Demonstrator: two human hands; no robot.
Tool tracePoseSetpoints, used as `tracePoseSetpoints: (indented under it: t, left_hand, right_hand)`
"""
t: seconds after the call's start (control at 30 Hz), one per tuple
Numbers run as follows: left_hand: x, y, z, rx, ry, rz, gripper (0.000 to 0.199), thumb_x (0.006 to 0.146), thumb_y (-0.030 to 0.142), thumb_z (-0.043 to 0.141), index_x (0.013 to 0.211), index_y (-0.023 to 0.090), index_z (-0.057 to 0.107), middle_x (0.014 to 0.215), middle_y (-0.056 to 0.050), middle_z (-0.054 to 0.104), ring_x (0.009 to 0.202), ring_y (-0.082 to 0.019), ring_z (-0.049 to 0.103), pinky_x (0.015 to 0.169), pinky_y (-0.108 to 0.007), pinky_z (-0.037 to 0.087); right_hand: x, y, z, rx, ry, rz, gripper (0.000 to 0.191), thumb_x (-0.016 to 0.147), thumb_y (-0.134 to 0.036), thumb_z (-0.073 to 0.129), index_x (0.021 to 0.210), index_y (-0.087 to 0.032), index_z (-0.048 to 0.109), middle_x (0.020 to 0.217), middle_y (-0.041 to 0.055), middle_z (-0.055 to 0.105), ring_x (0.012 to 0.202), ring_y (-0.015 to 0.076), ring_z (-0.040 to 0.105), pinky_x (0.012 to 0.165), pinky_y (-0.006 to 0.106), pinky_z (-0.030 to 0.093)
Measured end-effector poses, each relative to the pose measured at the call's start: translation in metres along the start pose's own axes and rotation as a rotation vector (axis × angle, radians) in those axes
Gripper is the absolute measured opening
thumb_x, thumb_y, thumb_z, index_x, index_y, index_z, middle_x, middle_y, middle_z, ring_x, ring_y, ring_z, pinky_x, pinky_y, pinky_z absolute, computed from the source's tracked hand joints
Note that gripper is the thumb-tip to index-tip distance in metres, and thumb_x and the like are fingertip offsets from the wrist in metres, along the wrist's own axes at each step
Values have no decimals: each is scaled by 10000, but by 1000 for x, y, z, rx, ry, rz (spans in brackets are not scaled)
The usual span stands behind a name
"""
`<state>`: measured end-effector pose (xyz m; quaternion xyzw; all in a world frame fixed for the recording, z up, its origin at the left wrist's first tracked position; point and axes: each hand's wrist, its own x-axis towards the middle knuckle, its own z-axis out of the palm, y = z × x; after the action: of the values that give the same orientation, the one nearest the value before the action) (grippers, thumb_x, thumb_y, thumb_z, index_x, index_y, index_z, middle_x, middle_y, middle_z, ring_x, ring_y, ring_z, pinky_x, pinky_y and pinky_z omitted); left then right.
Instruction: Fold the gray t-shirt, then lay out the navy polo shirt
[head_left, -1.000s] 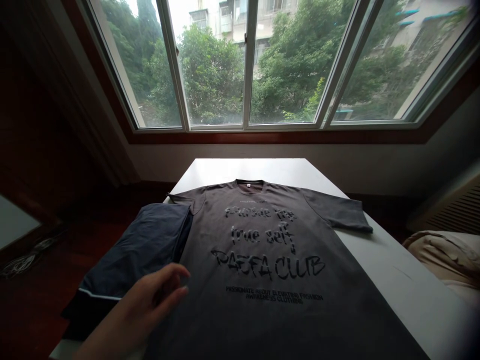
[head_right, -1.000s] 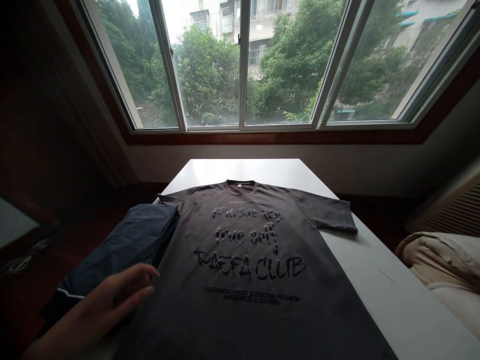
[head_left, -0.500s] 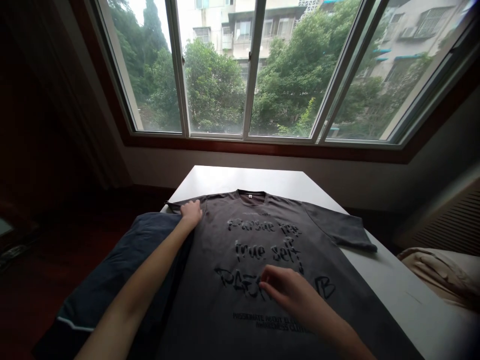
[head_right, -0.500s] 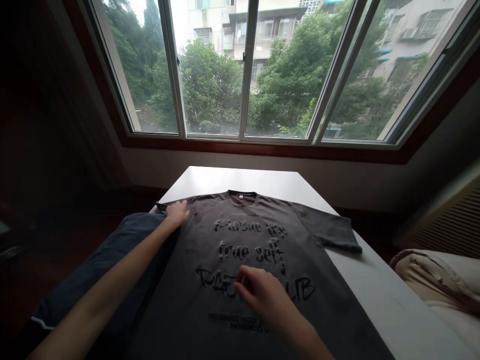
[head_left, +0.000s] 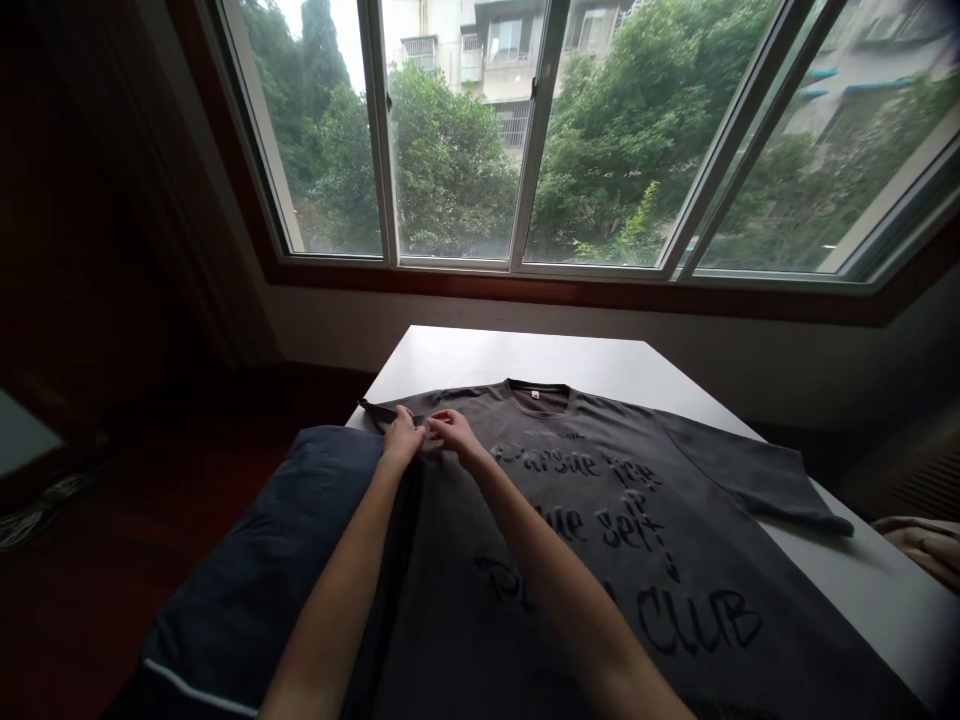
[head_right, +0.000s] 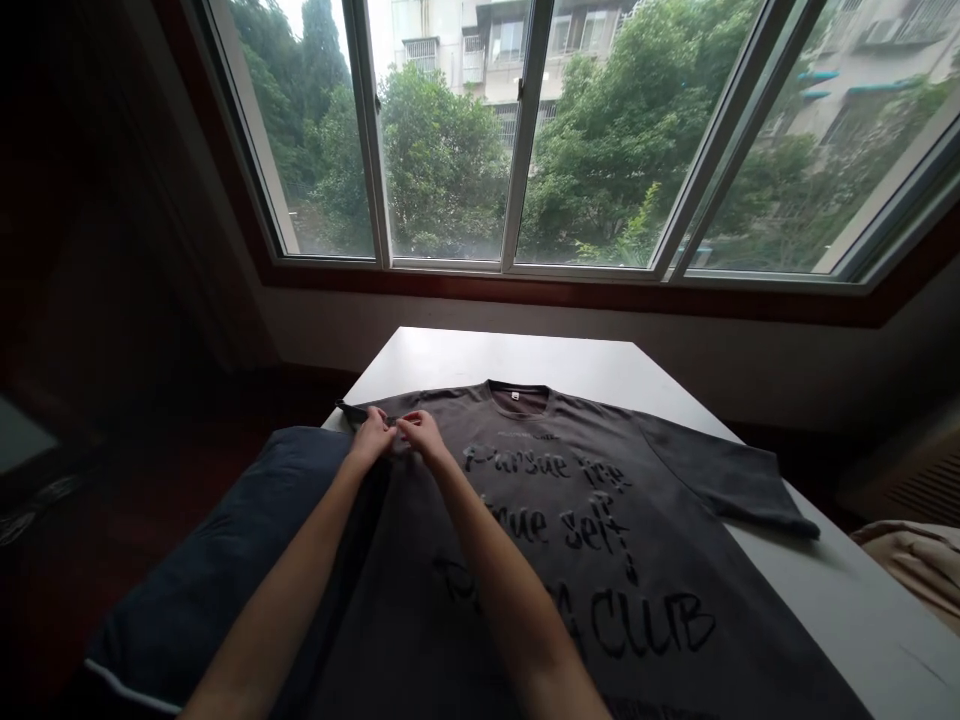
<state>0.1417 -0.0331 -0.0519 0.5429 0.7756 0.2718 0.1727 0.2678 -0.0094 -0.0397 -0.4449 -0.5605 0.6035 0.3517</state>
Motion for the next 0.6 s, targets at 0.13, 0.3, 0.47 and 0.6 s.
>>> tracePoseSetpoints:
  t: [0.13, 0.3, 0.47, 0.6]
  left_hand:
    - [11, -14, -1, -248, -126, 117, 338, 778, 162, 607, 1029, 185, 383, 785, -21, 635, 767, -189, 649, 696, -296, 497]
    - [17, -20, 9, -509, -284, 253, 306, 740, 216, 651, 891, 203, 385, 710, 35, 575, 696, -143, 611, 631, -256, 475]
    - [14, -12, 2, -667, -407, 355, 346, 680, 262, 697, 872, 196, 418, 748, 39, 567, 692, -121, 581, 656, -253, 451]
    - [6, 2, -7, -669, -490, 459, 302, 699, 261, 687, 885, 193, 460, 806, 20, 575, 772, -137, 580, 737, -279, 467]
  right_hand:
    - [22, 25, 23, 101, 112, 31, 282, 781, -356, 690, 912, -187, 507, 736, -10, 579, 593, 112, 556, 437, 187, 409]
    - [21, 38, 7, 235, 108, 63, 326, 752, -315, 733, 944, -188, 503, 728, -14, 582, 555, 97, 540, 465, 203, 449]
    - [17, 30, -19, 339, 44, 97, 390, 709, -337, 772, 992, -181, 555, 739, -7, 611, 570, 85, 540, 488, 183, 425]
    - [18, 27, -36, 403, 34, 109, 382, 730, -375, 721, 1039, -211, 566, 768, -33, 598, 573, 72, 529, 522, 187, 446]
